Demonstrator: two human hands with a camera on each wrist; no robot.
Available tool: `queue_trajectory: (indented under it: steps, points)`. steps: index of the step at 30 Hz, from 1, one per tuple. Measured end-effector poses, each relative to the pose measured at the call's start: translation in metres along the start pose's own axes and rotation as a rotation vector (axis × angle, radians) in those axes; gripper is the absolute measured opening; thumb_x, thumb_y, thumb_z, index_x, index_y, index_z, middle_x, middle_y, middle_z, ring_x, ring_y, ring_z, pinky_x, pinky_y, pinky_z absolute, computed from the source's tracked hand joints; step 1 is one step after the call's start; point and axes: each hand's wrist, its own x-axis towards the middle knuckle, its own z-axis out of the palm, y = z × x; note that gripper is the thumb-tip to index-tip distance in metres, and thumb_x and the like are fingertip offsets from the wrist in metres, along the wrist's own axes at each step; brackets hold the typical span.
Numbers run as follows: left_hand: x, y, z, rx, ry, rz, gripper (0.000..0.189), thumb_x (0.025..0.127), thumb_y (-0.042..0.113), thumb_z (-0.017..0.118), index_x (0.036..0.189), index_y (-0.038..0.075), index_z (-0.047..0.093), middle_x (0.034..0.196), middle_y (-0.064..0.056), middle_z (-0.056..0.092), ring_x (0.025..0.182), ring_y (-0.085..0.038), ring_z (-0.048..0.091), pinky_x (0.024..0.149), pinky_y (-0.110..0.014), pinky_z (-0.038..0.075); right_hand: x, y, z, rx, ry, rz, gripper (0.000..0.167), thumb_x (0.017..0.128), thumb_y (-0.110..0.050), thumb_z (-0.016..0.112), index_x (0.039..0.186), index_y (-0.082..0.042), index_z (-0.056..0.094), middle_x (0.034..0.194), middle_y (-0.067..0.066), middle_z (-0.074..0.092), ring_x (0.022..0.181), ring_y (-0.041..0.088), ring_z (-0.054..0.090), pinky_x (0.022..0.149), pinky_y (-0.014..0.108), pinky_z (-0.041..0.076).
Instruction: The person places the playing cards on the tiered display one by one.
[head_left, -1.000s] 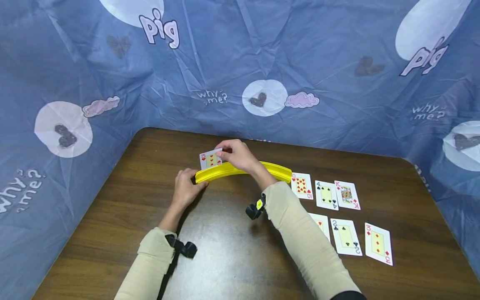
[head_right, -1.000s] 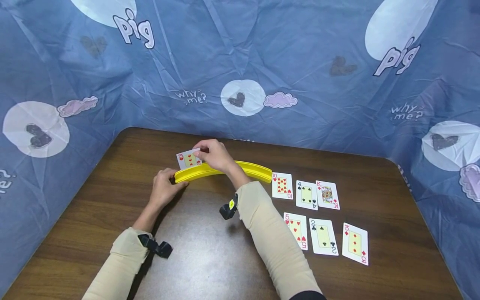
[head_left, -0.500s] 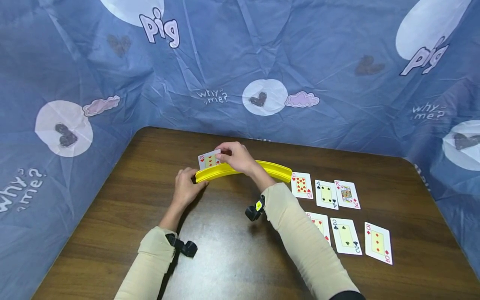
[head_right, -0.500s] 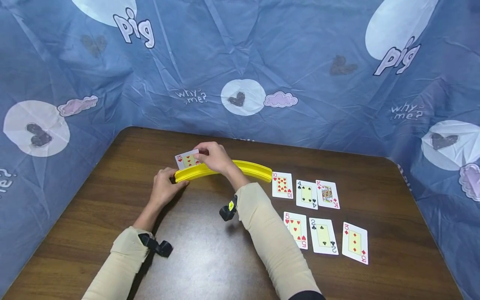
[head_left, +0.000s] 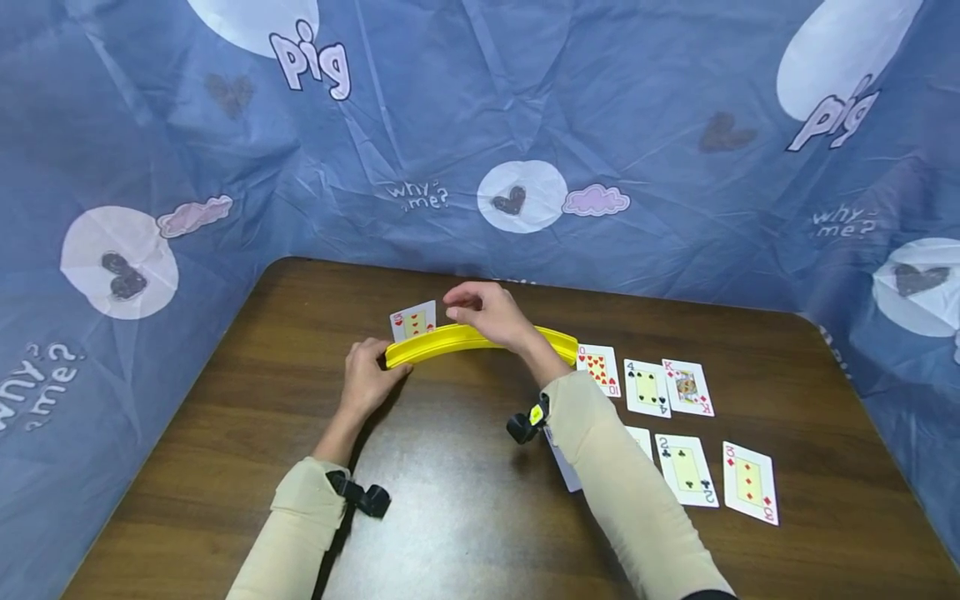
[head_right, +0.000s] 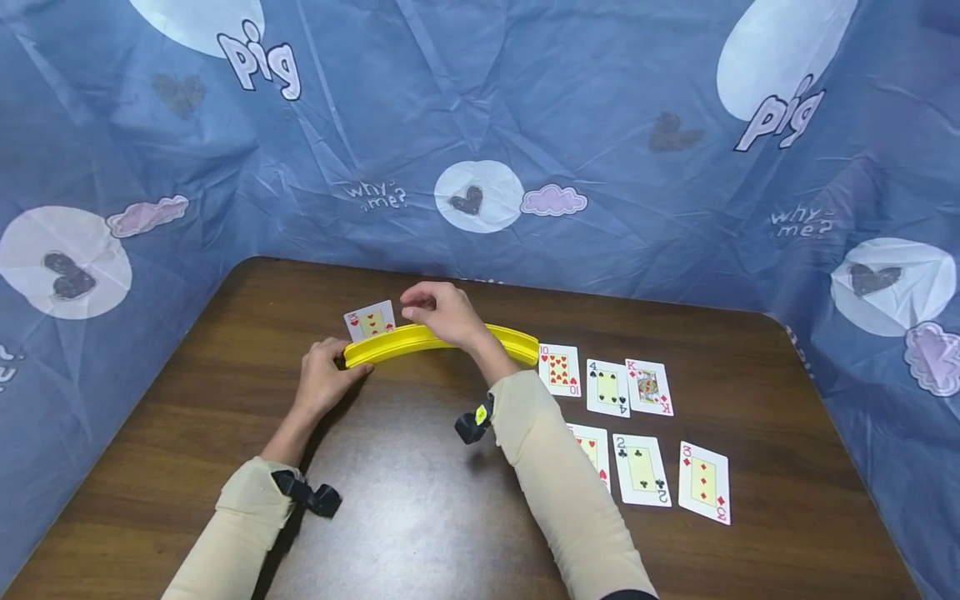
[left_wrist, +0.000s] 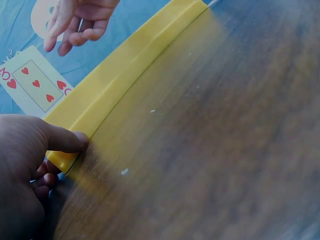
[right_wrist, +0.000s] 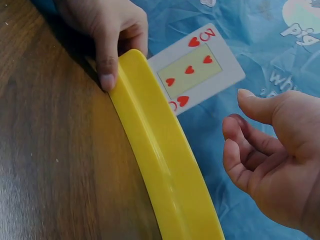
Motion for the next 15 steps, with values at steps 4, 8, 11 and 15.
queue_trajectory:
  steps: [4, 8, 11, 15]
  points:
    - [-0.001, -0.001, 0.0, 0.001, 0.002, 0.003, 0.035, 0.074, 0.01, 0.082, 0.102, -0.008, 0.072, 0.101, -0.025, 0.069, 0.097, -0.04, 0.056, 0.093, -0.05, 0.038, -0.007, 0.003, -0.007, 0.022, 0.014, 0.008, 0.027, 0.094, -0.014, 0.067, 0.12, -0.004, 0.069, 0.114, 0.013, 0.073, 0.092, 0.021, 0.063, 0.079, 0.022, 0.051]
    - [-0.001, -0.002, 0.002, 0.005, 0.014, 0.018, 0.033, 0.075, 0.009, 0.081, 0.101, -0.008, 0.072, 0.1, -0.025, 0.069, 0.095, -0.039, 0.056, 0.092, -0.051, 0.038, -0.016, 0.006, -0.017, 0.051, 0.035, 0.007, 0.029, 0.094, -0.013, 0.068, 0.12, -0.001, 0.068, 0.115, 0.016, 0.072, 0.089, 0.02, 0.061, 0.077, 0.021, 0.05]
    - [-0.001, -0.003, 0.003, 0.003, 0.022, 0.024, 0.032, 0.074, 0.008, 0.081, 0.101, -0.008, 0.072, 0.099, -0.025, 0.07, 0.094, -0.039, 0.056, 0.091, -0.05, 0.038, -0.024, 0.009, -0.026, 0.062, 0.056, 0.001, 0.03, 0.094, -0.012, 0.068, 0.12, 0.001, 0.067, 0.114, 0.018, 0.071, 0.088, 0.019, 0.06, 0.074, 0.02, 0.048]
    - [0.0, -0.002, 0.002, 0.005, 0.017, 0.015, 0.034, 0.075, 0.008, 0.082, 0.102, -0.008, 0.072, 0.1, -0.025, 0.07, 0.095, -0.039, 0.056, 0.09, -0.049, 0.038, -0.035, 0.013, -0.037, 0.056, 0.088, 0.009, 0.029, 0.094, -0.013, 0.068, 0.12, 0.0, 0.068, 0.113, 0.017, 0.071, 0.089, 0.02, 0.059, 0.074, 0.021, 0.048]
